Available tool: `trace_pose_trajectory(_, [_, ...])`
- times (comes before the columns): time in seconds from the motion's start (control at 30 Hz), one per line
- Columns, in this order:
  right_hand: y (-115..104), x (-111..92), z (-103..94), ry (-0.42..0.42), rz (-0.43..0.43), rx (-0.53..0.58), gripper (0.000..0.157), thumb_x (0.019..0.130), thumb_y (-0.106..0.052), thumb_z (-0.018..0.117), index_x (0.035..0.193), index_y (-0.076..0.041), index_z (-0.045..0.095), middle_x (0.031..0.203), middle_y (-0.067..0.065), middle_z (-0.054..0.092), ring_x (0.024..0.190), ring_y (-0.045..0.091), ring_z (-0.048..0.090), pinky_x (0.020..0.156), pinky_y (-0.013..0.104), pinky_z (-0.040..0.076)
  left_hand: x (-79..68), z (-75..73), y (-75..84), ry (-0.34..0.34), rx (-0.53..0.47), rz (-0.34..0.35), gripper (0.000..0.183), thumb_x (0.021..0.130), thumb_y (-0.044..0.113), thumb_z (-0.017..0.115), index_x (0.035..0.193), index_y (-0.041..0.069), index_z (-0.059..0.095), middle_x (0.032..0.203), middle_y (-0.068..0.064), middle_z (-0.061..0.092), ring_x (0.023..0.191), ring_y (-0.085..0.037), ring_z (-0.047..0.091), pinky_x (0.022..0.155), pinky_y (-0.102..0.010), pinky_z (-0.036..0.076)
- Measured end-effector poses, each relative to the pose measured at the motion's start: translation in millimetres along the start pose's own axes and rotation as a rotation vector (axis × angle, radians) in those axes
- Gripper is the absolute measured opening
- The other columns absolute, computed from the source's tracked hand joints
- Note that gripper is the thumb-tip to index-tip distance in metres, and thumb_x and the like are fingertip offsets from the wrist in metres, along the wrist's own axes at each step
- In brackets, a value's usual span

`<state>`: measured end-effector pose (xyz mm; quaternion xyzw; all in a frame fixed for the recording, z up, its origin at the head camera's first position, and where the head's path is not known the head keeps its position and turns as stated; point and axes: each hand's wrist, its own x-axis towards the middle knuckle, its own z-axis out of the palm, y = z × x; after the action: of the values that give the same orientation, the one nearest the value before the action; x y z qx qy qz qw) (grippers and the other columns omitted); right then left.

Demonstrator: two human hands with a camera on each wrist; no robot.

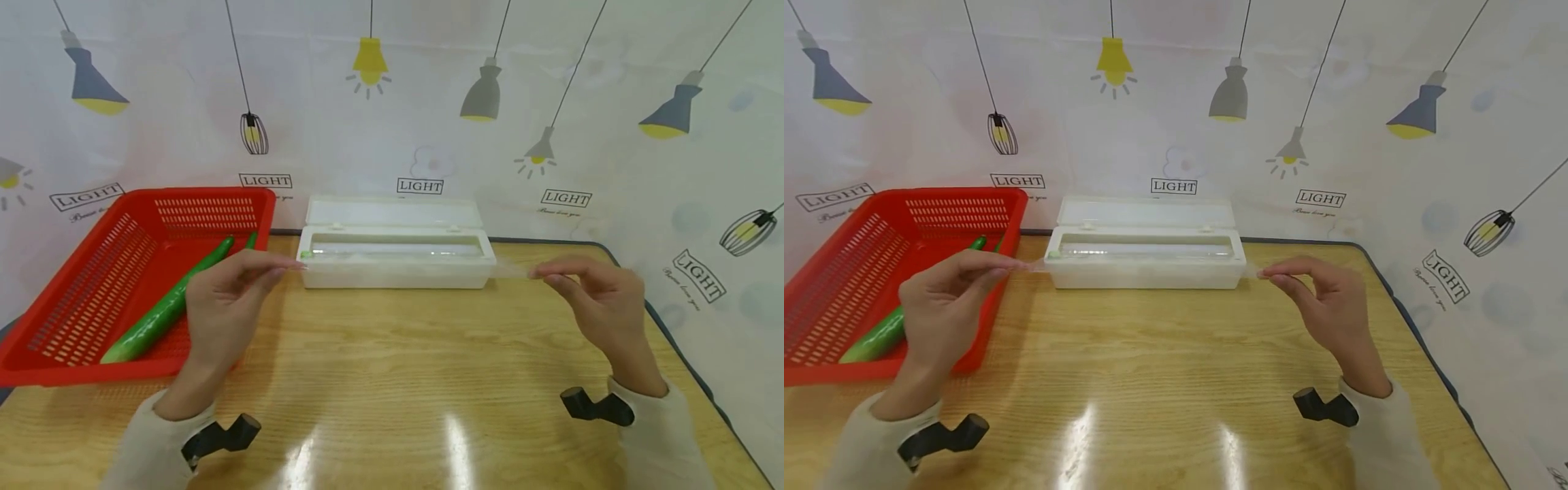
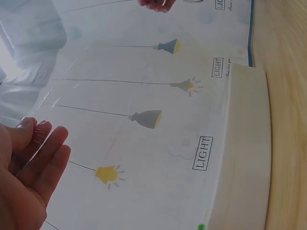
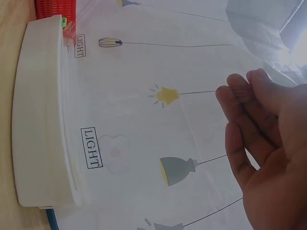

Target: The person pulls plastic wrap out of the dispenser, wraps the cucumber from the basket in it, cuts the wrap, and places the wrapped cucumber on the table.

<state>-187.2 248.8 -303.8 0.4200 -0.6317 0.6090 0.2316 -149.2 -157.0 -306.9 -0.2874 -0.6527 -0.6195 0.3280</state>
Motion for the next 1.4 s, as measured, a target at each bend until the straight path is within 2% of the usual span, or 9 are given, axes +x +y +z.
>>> trace_pose_trajectory(0.1, [-1.2,-4.9,-2.9,-0.069,0.007,-0.003,0.01,0.086,0.01,0.063,0.09,0.019,0.064,0.089,0.018,0.07,0.086,0.02,0.068,0.077,0.022,0.05,-5.7,-4.8,-1.9,-0.052,-0.014,-0.01,0.019,0.079,-0.023,0.061,0.093,-0.012,0.068,0.089,-0.016,0.07,0.084,-0.021,0.067,0.076,-0.024,0.052])
trace_pose_trajectory(0.2, [-4.2,-7.7,-4.5,-0.162,0.027,0.015,0.009,0.087,0.01,0.062,0.092,0.017,0.065,0.089,0.018,0.07,0.086,0.019,0.067,0.078,0.022,0.05,-13.1,-9.7,-4.8,-0.106,-0.073,-0.031,0.019,0.079,-0.024,0.061,0.093,-0.012,0.068,0.089,-0.016,0.07,0.084,-0.02,0.068,0.077,-0.026,0.053])
trace_pose_trajectory(0.37, [-0.8,-15.9,-10.1,-0.291,0.083,-0.05,0.014,0.085,0.014,0.061,0.095,0.008,0.069,0.089,0.015,0.07,0.085,0.017,0.067,0.078,0.022,0.05,-26.5,-18.2,-6.1,-0.196,-0.089,-0.111,0.021,0.082,-0.021,0.06,0.094,-0.008,0.069,0.089,-0.015,0.07,0.082,-0.019,0.068,0.074,-0.024,0.053])
trace_pose_trajectory(0.5, [5.7,-27.3,-15.9,-0.374,0.215,-0.192,0.028,0.082,0.018,0.062,0.097,-0.004,0.072,0.089,0.006,0.071,0.084,0.014,0.067,0.077,0.021,0.049,-36.8,-23.6,-5.9,-0.274,0.009,-0.206,0.022,0.084,-0.016,0.061,0.095,0.0,0.07,0.089,-0.01,0.071,0.077,-0.015,0.064,0.064,-0.018,0.048])
trace_pose_trajectory(0.6, [7.4,-34.4,-17.9,-0.463,0.313,-0.263,0.034,0.082,0.017,0.062,0.097,-0.011,0.072,0.089,-0.002,0.072,0.085,0.013,0.067,0.08,0.021,0.049,-44.4,-26.2,-7.2,-0.333,0.042,-0.275,0.021,0.085,-0.014,0.061,0.096,0.002,0.071,0.09,-0.009,0.071,0.078,-0.016,0.064,0.067,-0.019,0.049])
trace_pose_trajectory(0.67, [9.0,-37.9,-18.5,-0.517,0.359,-0.262,0.033,0.084,0.014,0.062,0.097,-0.014,0.072,0.091,-0.004,0.071,0.086,0.014,0.067,0.081,0.023,0.05,-48.6,-26.7,-9.3,-0.372,0.04,-0.302,0.022,0.085,-0.013,0.062,0.095,0.004,0.071,0.089,-0.007,0.071,0.081,-0.017,0.066,0.072,-0.024,0.052])
trace_pose_trajectory(0.9, [19.8,-47.2,-16.7,-0.609,0.422,-0.188,0.028,0.087,0.01,0.061,0.098,-0.014,0.072,0.092,-0.001,0.071,0.083,0.017,0.067,0.072,0.027,0.053,-60.6,-19.3,-16.5,-0.517,0.091,-0.23,0.022,0.081,-0.008,0.069,0.093,0.009,0.073,0.088,0.0,0.071,0.079,-0.016,0.067,0.072,-0.026,0.054])
trace_pose_trajectory(1.1, [28.0,-55.1,-15.1,-0.67,0.444,-0.155,0.021,0.088,0.006,0.062,0.097,-0.011,0.072,0.092,0.001,0.071,0.081,0.019,0.067,0.07,0.026,0.052,-72.1,-14.7,-23.7,-0.524,0.106,-0.3,0.019,0.082,-0.006,0.07,0.091,0.01,0.073,0.086,0.002,0.071,0.079,-0.012,0.066,0.073,-0.026,0.054])
trace_pose_trajectory(1.4, [32.0,-63.5,-12.4,-0.766,0.515,-0.171,0.011,0.091,-0.011,0.064,0.097,-0.012,0.073,0.094,0.0,0.071,0.083,0.014,0.067,0.069,0.03,0.053,-92.7,-16.6,-37.1,-0.558,0.182,-0.293,0.018,0.08,-0.004,0.072,0.089,0.013,0.073,0.083,0.005,0.07,0.075,-0.012,0.066,0.071,-0.022,0.051])
